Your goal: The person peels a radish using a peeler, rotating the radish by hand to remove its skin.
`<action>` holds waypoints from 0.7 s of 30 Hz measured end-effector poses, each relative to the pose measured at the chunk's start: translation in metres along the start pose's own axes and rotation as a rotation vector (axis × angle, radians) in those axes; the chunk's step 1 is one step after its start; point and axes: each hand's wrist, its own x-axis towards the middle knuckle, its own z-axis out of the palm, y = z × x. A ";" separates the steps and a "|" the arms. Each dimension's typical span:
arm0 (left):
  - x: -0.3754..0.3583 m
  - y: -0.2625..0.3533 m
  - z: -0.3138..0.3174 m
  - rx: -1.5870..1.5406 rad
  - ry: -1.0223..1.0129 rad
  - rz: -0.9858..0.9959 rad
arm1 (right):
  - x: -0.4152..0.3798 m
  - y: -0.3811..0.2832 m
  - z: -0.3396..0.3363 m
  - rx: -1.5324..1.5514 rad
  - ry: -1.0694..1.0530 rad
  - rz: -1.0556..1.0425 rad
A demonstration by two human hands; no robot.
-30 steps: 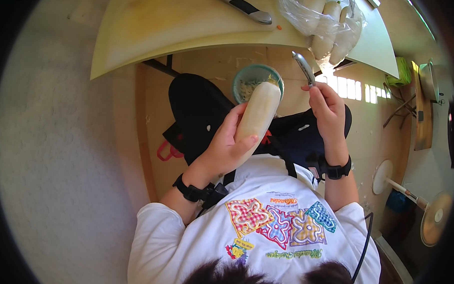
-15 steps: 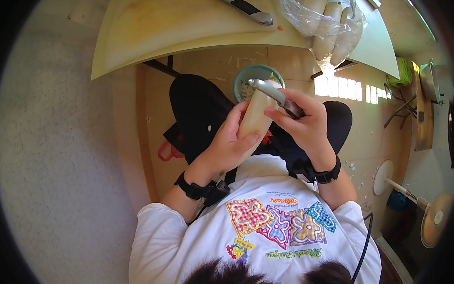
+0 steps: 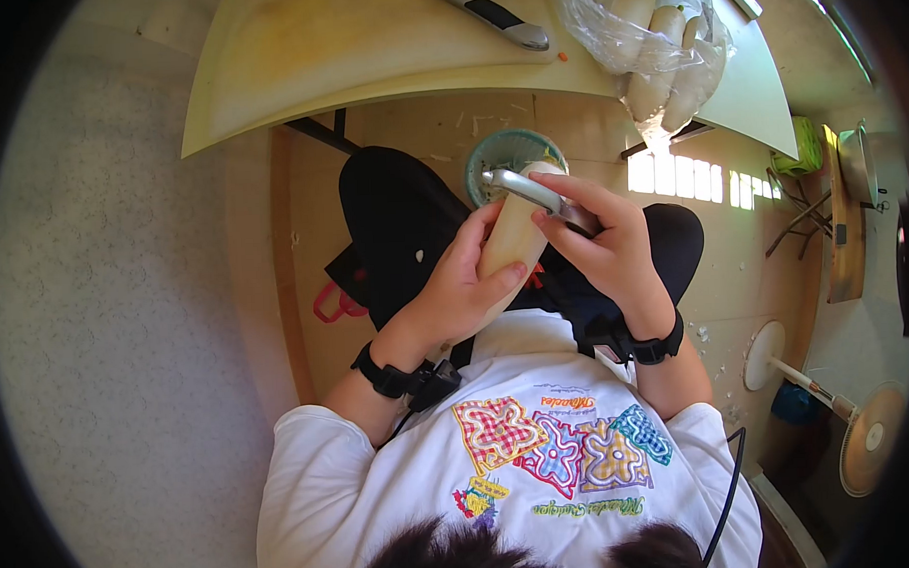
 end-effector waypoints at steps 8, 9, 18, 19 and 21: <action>0.001 -0.007 0.002 -0.046 0.027 0.017 | -0.004 0.008 -0.004 -0.123 -0.017 -0.093; 0.001 -0.005 0.002 -0.037 0.039 0.003 | -0.006 0.009 -0.005 -0.073 0.019 -0.070; 0.001 0.000 -0.015 0.037 0.115 0.023 | -0.005 0.006 -0.034 0.100 0.214 0.109; 0.001 -0.001 -0.017 0.021 0.124 0.020 | -0.004 0.008 -0.036 0.098 0.212 0.110; 0.000 -0.004 -0.022 -0.041 0.131 0.016 | 0.001 0.013 -0.038 0.059 0.291 0.039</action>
